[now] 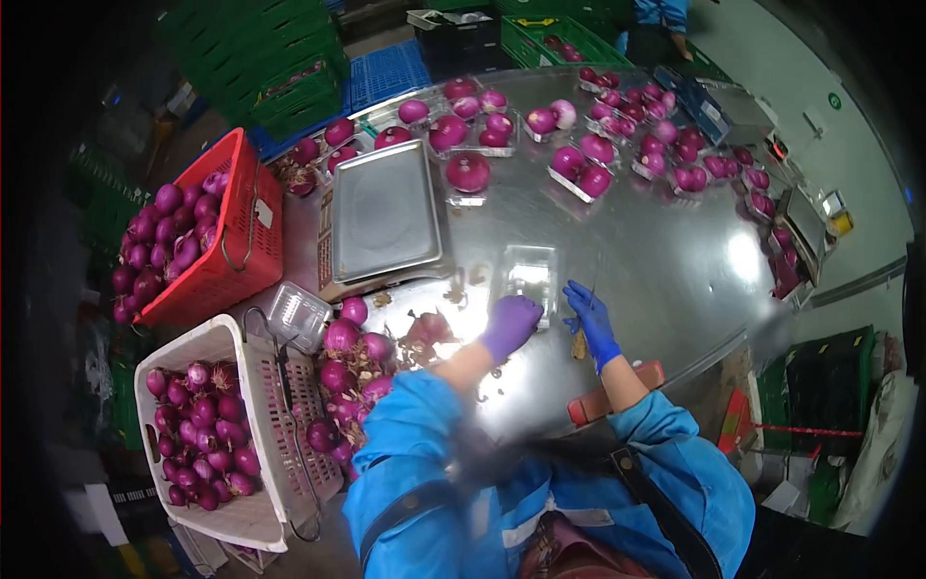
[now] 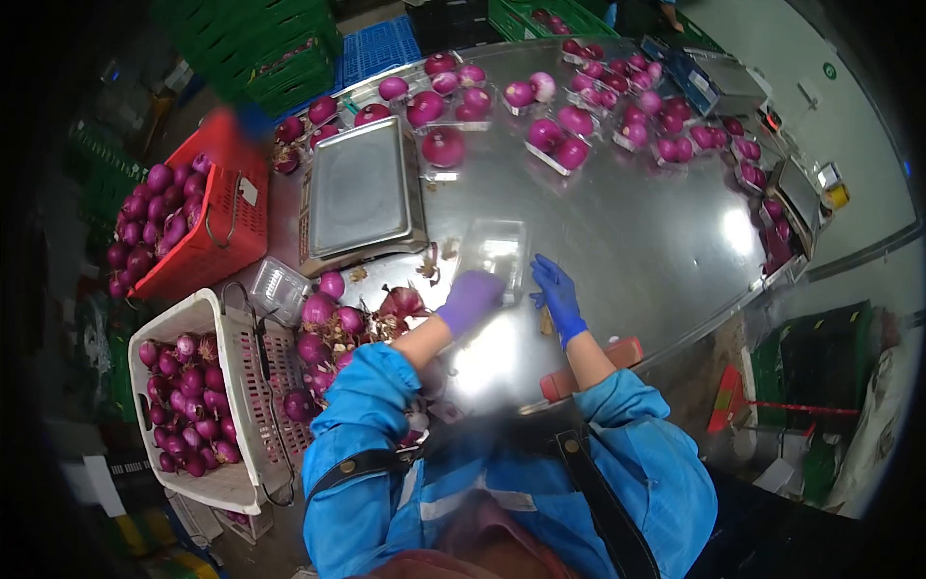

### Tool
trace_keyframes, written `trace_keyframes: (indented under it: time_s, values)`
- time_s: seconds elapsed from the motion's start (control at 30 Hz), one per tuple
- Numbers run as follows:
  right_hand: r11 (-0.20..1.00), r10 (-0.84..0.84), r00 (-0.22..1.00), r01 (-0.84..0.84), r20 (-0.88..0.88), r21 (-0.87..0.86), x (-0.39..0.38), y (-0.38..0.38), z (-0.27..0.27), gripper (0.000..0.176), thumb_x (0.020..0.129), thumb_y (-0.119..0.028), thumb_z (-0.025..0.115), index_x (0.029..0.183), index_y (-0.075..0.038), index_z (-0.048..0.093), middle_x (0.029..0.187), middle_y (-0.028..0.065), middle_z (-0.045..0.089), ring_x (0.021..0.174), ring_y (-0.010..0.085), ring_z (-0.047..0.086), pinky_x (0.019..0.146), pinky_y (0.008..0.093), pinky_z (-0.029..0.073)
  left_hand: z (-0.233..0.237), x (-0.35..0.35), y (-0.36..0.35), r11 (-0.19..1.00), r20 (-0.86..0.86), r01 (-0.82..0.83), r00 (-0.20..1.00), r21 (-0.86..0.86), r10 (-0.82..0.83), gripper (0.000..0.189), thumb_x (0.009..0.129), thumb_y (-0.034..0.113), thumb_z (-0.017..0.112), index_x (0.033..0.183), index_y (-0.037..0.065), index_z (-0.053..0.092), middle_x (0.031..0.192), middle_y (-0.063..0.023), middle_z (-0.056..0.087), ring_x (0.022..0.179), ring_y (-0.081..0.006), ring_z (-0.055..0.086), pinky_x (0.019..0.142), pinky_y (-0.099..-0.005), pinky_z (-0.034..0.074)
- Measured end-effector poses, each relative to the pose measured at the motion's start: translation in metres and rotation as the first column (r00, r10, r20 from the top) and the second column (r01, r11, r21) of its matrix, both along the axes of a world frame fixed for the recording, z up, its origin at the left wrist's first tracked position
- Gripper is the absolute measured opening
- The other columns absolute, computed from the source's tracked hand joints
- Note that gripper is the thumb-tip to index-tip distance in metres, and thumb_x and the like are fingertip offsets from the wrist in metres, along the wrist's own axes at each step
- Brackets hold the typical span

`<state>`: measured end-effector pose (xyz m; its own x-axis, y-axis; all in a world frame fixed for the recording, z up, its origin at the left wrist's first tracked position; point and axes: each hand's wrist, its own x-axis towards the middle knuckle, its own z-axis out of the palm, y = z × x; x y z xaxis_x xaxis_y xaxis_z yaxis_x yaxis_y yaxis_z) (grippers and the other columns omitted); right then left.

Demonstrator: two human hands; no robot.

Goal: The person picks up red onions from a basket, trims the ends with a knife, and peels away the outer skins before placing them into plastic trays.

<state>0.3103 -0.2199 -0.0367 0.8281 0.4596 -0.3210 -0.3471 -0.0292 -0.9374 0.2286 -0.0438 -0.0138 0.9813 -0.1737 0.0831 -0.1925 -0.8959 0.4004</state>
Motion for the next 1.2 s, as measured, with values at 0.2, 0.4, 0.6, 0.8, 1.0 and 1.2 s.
trace_keyframes:
  time_s: [0.2,0.4,0.6,0.8,1.0,1.2]
  values:
    - [0.987,0.127,0.979,-0.141,-0.158,-0.075,-0.003,-0.042,-0.042,0.057,0.084,-0.021,0.058,0.136,-0.011,0.036,0.133,0.0111,0.044,0.108,0.0155,0.05,0.066,0.0291,0.05,-0.075,-0.016,-0.034,0.998,-0.028,-0.054,0.998,0.023,0.055,0.016,0.072,0.022,0.057,0.077,0.008,0.061,0.079,-0.0127,0.062,0.079,-0.0293,0.06,0.066,-0.04,0.048]
    - [0.922,0.376,0.889,-0.387,-0.262,0.008,-0.017,-0.006,-0.063,0.062,0.084,-0.023,0.06,0.137,-0.01,0.033,0.119,0.0087,0.052,0.091,0.0133,0.058,0.063,0.0246,0.05,-0.085,-0.053,-0.028,0.981,-0.071,-0.127,0.988,0.15,0.139,0.017,0.078,0.02,0.049,0.074,0.012,0.063,0.063,-0.01,0.061,0.06,-0.0284,0.062,0.058,-0.0404,0.049]
    - [0.824,0.566,0.818,-0.559,-0.103,0.097,-0.055,0.063,-0.062,0.072,0.083,-0.033,0.062,0.14,-0.009,0.025,0.114,0.0093,0.054,0.052,0.0108,0.053,0.049,0.0228,0.047,-0.009,-0.107,0.015,0.902,0.029,-0.358,0.932,0.239,0.362,0.017,0.078,0.02,0.052,0.067,0.01,0.061,0.063,-0.01,0.061,0.06,-0.0271,0.062,0.055,-0.0383,0.048]
    - [0.904,0.427,0.9,-0.426,0.086,-0.032,-0.057,0.072,0.02,0.07,0.079,-0.024,0.069,0.138,-0.013,0.034,0.128,0.0043,0.049,0.067,0.0094,0.059,0.054,0.0225,0.048,0.032,-0.118,0.072,0.796,-0.151,-0.493,0.869,-0.352,0.471,0.018,0.072,0.017,0.069,0.072,0.001,0.061,0.068,-0.0115,0.064,0.058,-0.0207,0.061,0.059,-0.0295,0.049]
    - [0.949,0.291,0.374,-0.228,0.88,-0.217,-0.047,0.027,0.09,0.067,0.069,-0.024,0.075,0.129,-0.018,0.046,0.127,0.0074,0.05,0.08,0.0207,0.064,0.072,0.0288,0.052,0.074,-0.082,0.025,0.644,-0.124,-0.336,0.928,-0.687,0.351,0.023,0.063,0.009,0.08,0.067,0.002,0.059,0.062,0.0006,0.058,0.058,-0.0038,0.05,0.055,-0.0202,0.044]
    - [0.831,0.552,0.345,-0.148,0.759,-0.537,-0.004,-0.066,0.072,0.026,0.068,-0.014,0.07,0.093,-0.013,0.064,0.092,0.0049,0.061,0.073,0.0263,0.061,0.064,0.0331,0.05,0.057,-0.017,-0.012,0.551,-0.137,-0.222,0.972,-0.804,0.191,0.022,0.068,0.018,0.076,0.07,0.002,0.062,0.069,-0.0057,0.061,0.065,-0.0123,0.057,0.061,-0.0289,0.046]
